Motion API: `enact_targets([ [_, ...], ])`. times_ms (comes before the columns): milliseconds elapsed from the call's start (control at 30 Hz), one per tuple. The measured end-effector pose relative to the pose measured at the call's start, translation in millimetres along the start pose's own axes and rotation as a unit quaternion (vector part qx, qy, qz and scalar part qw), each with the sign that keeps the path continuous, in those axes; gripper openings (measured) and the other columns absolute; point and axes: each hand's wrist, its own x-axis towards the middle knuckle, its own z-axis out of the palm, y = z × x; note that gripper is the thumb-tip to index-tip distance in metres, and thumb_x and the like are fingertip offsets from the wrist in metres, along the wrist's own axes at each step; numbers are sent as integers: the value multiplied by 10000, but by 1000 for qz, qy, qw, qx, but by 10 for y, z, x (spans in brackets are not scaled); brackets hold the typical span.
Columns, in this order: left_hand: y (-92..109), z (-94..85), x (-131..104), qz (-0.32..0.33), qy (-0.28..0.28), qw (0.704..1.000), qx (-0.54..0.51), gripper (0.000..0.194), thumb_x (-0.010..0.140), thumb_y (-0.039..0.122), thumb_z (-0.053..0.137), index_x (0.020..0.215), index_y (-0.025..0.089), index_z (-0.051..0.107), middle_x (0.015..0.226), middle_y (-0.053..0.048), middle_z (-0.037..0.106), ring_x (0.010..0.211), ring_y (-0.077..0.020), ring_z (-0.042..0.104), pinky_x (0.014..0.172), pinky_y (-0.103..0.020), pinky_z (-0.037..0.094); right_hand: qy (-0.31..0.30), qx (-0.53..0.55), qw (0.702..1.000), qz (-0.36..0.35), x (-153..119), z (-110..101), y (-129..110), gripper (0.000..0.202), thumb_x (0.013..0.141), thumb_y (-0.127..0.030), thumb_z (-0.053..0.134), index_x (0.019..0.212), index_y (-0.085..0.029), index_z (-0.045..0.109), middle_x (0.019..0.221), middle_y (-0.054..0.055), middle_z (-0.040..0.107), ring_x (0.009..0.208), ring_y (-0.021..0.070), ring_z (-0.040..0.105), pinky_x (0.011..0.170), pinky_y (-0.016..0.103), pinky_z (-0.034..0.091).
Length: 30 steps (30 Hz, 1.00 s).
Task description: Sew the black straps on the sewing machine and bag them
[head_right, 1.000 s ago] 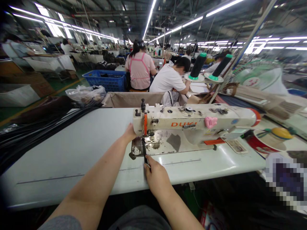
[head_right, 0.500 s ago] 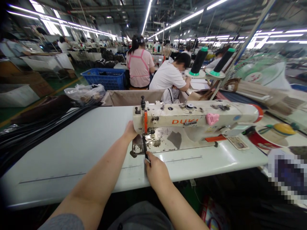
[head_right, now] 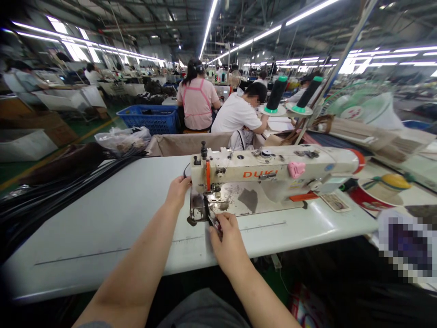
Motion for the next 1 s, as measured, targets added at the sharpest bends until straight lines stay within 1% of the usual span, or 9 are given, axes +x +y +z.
enact_targets([
  [67,9,-65,-83,-12,15,998,-61,302,743,462,716,765,188,591,768,-26,670,812,-186,680,825,-351,570,1,25,1000,-15,5,-6,-54,203,929,-252,569,1071,-172,691,1125,138,625,992,239,634,893,375,552],
  [167,22,-225,-242,-23,36,992,-120,359,687,450,791,781,181,574,760,-13,653,785,-169,686,876,-399,594,-34,54,998,-27,24,18,-159,165,946,-296,571,997,-189,685,1026,100,658,941,224,627,888,361,526],
  [300,38,-459,-511,-22,62,985,-157,413,660,433,855,848,165,604,797,-15,670,808,-161,707,931,-416,597,-151,137,978,46,71,157,-265,240,962,-424,578,974,-202,669,785,9,639,715,164,590,706,285,493],
  [400,35,-606,-723,-9,78,985,-156,409,696,425,864,904,162,631,837,-28,704,865,-176,731,962,-410,591,-210,219,948,101,136,327,-277,378,943,-553,587,938,-187,682,776,10,661,620,127,543,613,255,450],
  [500,19,-740,-913,10,77,990,-117,385,732,431,855,925,169,649,873,-42,743,900,-201,748,962,-408,592,-225,262,927,149,224,495,-245,513,931,-653,544,951,-168,709,797,41,693,567,111,500,533,238,386],
  [567,15,-824,-1027,23,77,993,-86,373,750,439,847,934,179,653,914,-54,766,927,-215,754,962,-405,590,-225,261,923,170,290,589,-217,516,924,-647,550,939,-159,718,759,43,690,528,102,460,493,229,340],
  [733,38,-1001,-1290,50,93,994,-40,344,812,456,801,983,192,662,1026,-85,791,1026,-241,752,985,-401,576,-226,246,927,169,438,769,-199,423,929,-546,603,794,-160,710,648,21,647,489,92,413,483,227,322],
  [833,57,-1086,-1438,59,106,992,-26,323,834,446,788,991,193,662,1068,-98,791,1055,-246,751,999,-406,574,-230,256,923,170,481,853,-242,457,972,-543,531,808,-156,711,644,18,630,488,94,411,492,232,317],
  [1000,47,-1204,-1641,69,123,990,-11,311,841,449,786,980,201,659,1066,-96,791,1056,-254,756,999,-413,585,-266,275,909,165,470,953,-383,480,955,-572,532,780,-157,700,598,-7,556,479,91,356,496,241,279],
])
